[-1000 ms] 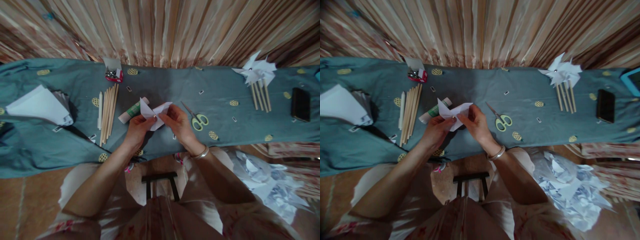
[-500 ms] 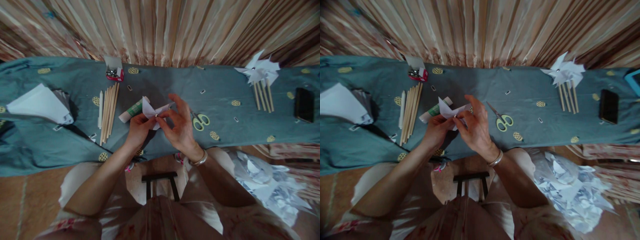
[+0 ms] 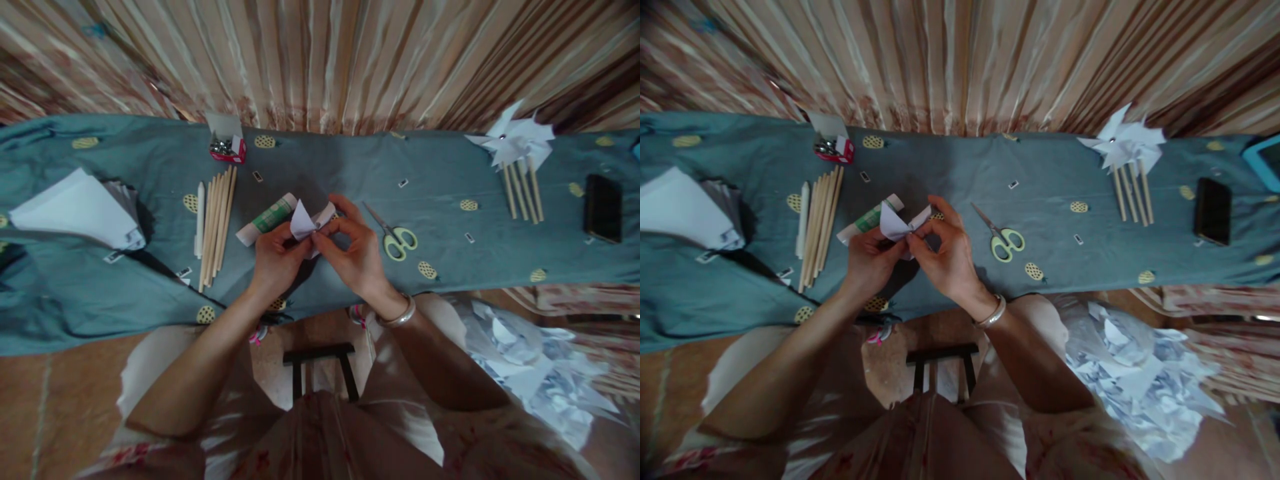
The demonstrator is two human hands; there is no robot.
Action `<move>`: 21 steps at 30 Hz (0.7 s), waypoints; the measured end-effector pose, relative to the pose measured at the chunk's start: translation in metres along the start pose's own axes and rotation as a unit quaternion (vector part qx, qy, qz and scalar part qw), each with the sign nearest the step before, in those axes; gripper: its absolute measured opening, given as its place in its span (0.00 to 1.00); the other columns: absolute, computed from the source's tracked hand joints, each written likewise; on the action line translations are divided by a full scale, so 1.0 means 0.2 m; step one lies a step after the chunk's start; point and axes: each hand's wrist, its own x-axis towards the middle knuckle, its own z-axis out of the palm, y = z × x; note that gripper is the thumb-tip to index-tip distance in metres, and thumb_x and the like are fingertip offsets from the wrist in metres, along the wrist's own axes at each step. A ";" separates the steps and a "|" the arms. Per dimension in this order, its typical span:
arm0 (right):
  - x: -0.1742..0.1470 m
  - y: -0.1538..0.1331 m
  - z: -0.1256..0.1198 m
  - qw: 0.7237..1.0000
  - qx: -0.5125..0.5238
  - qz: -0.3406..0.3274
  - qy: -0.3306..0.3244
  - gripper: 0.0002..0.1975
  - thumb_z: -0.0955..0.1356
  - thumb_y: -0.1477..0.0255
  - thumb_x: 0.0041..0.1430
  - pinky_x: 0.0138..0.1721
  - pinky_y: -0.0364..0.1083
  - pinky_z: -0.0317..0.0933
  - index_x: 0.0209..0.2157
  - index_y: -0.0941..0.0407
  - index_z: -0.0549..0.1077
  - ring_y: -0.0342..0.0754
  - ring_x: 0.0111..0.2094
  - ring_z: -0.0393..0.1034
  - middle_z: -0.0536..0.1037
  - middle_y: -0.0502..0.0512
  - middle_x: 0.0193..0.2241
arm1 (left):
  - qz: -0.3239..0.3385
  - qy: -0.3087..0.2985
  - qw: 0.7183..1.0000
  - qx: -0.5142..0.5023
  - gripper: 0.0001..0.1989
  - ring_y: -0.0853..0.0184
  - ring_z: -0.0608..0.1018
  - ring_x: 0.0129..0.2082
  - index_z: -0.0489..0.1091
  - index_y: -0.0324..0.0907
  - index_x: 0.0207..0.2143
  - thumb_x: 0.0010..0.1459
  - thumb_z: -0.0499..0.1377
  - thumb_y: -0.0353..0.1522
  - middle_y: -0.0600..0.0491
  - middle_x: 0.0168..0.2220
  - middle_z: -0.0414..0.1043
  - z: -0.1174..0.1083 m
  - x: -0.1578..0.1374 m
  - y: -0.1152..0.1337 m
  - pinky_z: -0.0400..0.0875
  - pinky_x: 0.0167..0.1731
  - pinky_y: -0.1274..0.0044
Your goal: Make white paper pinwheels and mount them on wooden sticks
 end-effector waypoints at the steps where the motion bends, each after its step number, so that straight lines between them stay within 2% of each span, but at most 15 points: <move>1: 0.00 -0.01 -0.01 1.000 0.013 0.001 -0.003 0.06 0.72 0.71 0.57 0.68 0.61 0.52 0.26 0.53 0.75 0.57 0.64 0.63 0.71 0.55 0.61 | -0.010 -0.002 1.000 -0.018 0.06 0.68 0.76 0.28 0.80 0.41 0.28 0.45 0.72 0.29 0.55 0.27 0.79 0.00 0.00 0.00 0.69 0.33 0.77; 6: 0.05 0.04 -0.11 0.999 -0.021 -0.019 0.039 0.05 0.72 0.71 0.57 0.69 0.61 0.49 0.28 0.52 0.75 0.57 0.66 0.61 0.69 0.52 0.63 | -0.058 0.003 0.992 -0.113 0.07 0.68 0.77 0.29 0.80 0.41 0.29 0.44 0.72 0.30 0.53 0.30 0.80 -0.01 0.03 0.00 0.72 0.33 0.76; 9: 0.07 0.12 -0.16 0.997 -0.074 -0.020 0.027 0.05 0.73 0.71 0.55 0.68 0.65 0.48 0.28 0.53 0.75 0.59 0.65 0.61 0.70 0.53 0.62 | -0.078 0.004 0.989 -0.126 0.07 0.69 0.77 0.29 0.80 0.42 0.28 0.44 0.72 0.30 0.53 0.29 0.80 -0.02 0.04 0.00 0.73 0.33 0.77; 12: 0.08 0.13 -0.16 0.994 -0.105 -0.025 0.021 0.03 0.73 0.71 0.54 0.69 0.64 0.49 0.29 0.52 0.76 0.59 0.64 0.62 0.72 0.54 0.60 | -0.087 0.006 0.988 -0.126 0.06 0.69 0.78 0.29 0.79 0.42 0.28 0.44 0.71 0.29 0.53 0.29 0.80 -0.02 0.04 0.00 0.74 0.34 0.76; 17: 0.05 0.04 -0.10 0.999 -0.038 -0.024 -0.002 0.02 0.73 0.68 0.58 0.66 0.60 0.55 0.32 0.50 0.78 0.55 0.60 0.68 0.76 0.54 0.56 | -0.094 -0.001 0.987 -0.133 0.06 0.66 0.80 0.32 0.80 0.40 0.30 0.45 0.71 0.28 0.52 0.31 0.81 -0.01 0.02 0.01 0.75 0.39 0.74; 21: 0.04 0.05 -0.05 0.999 0.044 0.007 -0.020 0.03 0.74 0.67 0.56 0.64 0.56 0.59 0.34 0.50 0.79 0.53 0.57 0.71 0.77 0.54 0.54 | -0.093 -0.016 0.986 -0.135 0.07 0.64 0.81 0.35 0.80 0.40 0.31 0.46 0.71 0.28 0.52 0.32 0.82 0.00 0.01 0.00 0.75 0.39 0.74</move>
